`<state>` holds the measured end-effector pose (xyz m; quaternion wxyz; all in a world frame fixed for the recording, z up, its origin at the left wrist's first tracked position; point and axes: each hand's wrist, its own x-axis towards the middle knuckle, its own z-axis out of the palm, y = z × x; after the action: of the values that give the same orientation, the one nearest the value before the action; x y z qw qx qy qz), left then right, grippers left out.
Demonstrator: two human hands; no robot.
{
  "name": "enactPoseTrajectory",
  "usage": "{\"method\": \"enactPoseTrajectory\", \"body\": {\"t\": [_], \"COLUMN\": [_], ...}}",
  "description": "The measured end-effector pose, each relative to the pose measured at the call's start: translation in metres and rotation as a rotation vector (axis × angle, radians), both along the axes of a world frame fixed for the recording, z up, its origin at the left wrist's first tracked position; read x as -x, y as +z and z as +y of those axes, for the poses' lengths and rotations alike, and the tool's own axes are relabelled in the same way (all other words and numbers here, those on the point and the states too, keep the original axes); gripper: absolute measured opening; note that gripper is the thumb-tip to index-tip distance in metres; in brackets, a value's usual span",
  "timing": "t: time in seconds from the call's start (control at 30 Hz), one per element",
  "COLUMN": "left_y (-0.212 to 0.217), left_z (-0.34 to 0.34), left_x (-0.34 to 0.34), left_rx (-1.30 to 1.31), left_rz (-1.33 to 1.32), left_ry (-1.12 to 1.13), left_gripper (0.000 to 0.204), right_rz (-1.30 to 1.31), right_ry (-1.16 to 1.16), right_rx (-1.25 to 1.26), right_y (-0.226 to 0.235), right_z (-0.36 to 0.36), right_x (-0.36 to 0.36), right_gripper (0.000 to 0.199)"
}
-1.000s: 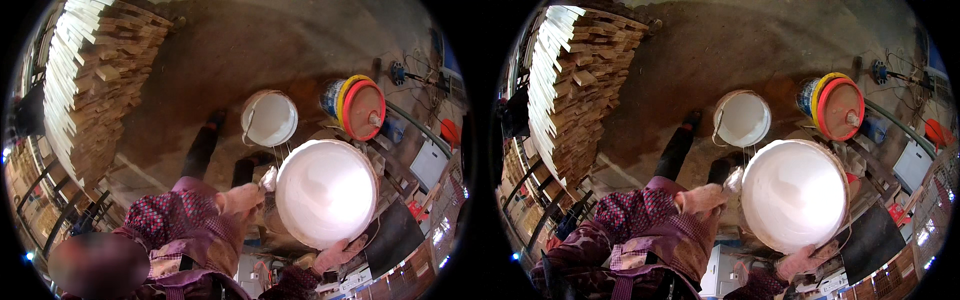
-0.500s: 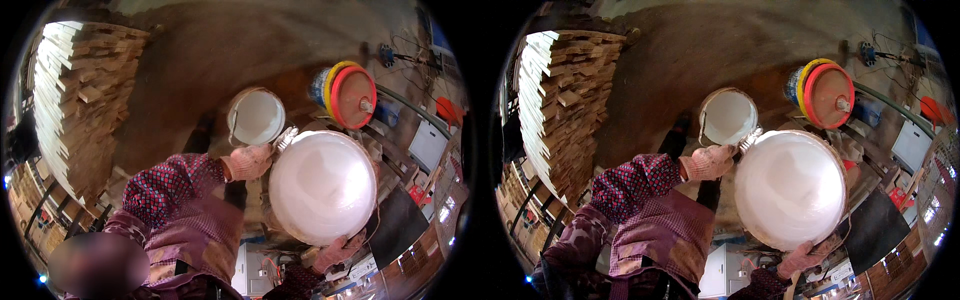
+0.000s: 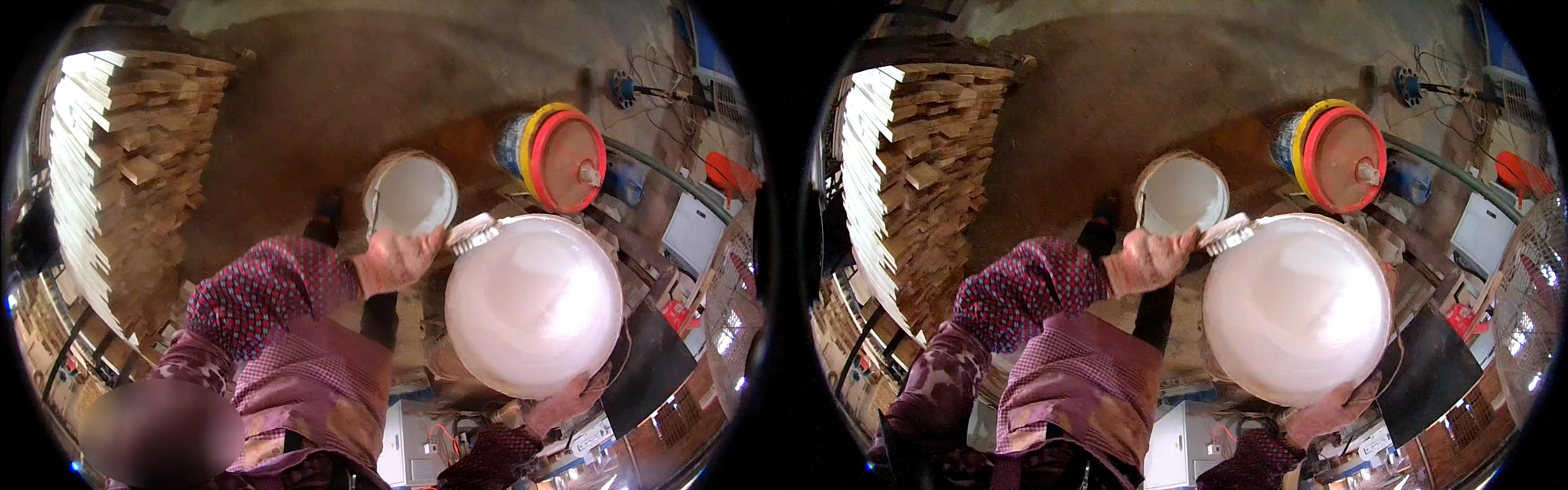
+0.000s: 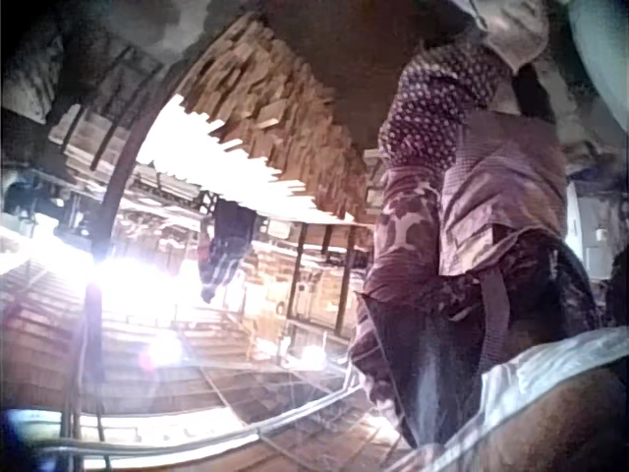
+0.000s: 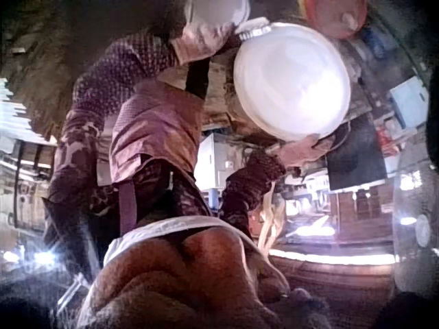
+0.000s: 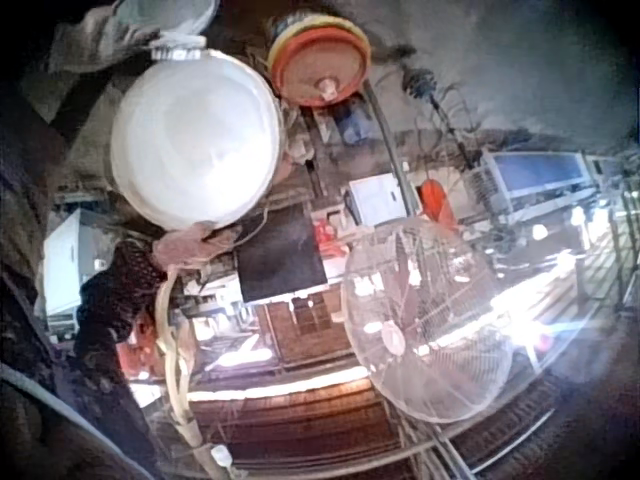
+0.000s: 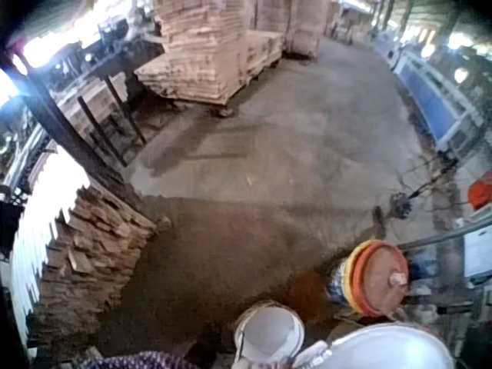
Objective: The person mixes a dark viscous substance into a white liquid in a bucket using a wooden stick. They then carry the bucket to a conveyor belt and place it on a wooden stand.
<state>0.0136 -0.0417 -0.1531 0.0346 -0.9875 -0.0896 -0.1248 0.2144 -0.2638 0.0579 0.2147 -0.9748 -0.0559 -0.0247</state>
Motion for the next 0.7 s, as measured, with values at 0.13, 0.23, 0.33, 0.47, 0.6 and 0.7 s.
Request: {"method": "enactPoseTrajectory", "body": {"t": [0.13,0.23,0.33,0.47,0.6,0.7], "left_y": [0.023,0.021,0.023,0.082,0.109,0.114], "left_z": [-0.036,-0.073,-0.107,-0.111,-0.099,-0.073], "left_x": [0.03,0.051,0.078,0.082,0.094,0.107], "left_rx": [0.255,0.025,0.196,0.444,1.068,1.486], "left_rz": [0.14,0.067,0.151,0.299,0.11,0.18], "left_ry": [0.181,0.316,0.287,0.231,0.406,0.437], "left_gripper": [0.034,0.034,0.043,0.041,0.027,0.035], "right_rz": [0.115,0.122,0.142,0.211,0.228,0.203], "right_ry": [0.081,0.135,0.158,0.038,-0.081,-0.242], "right_rx": [-0.243,-0.198,-0.184,-0.217,-0.283,-0.203], "right_y": [-0.003,-0.007,-0.003,0.016,0.016,0.013], "right_z": [0.008,-0.003,-0.006,-0.001,-0.015,-0.047], "right_x": [-0.01,-0.016,-0.021,-0.029,-0.045,-0.06], "right_gripper": [0.055,0.054,0.053,0.051,0.054,0.061]}}
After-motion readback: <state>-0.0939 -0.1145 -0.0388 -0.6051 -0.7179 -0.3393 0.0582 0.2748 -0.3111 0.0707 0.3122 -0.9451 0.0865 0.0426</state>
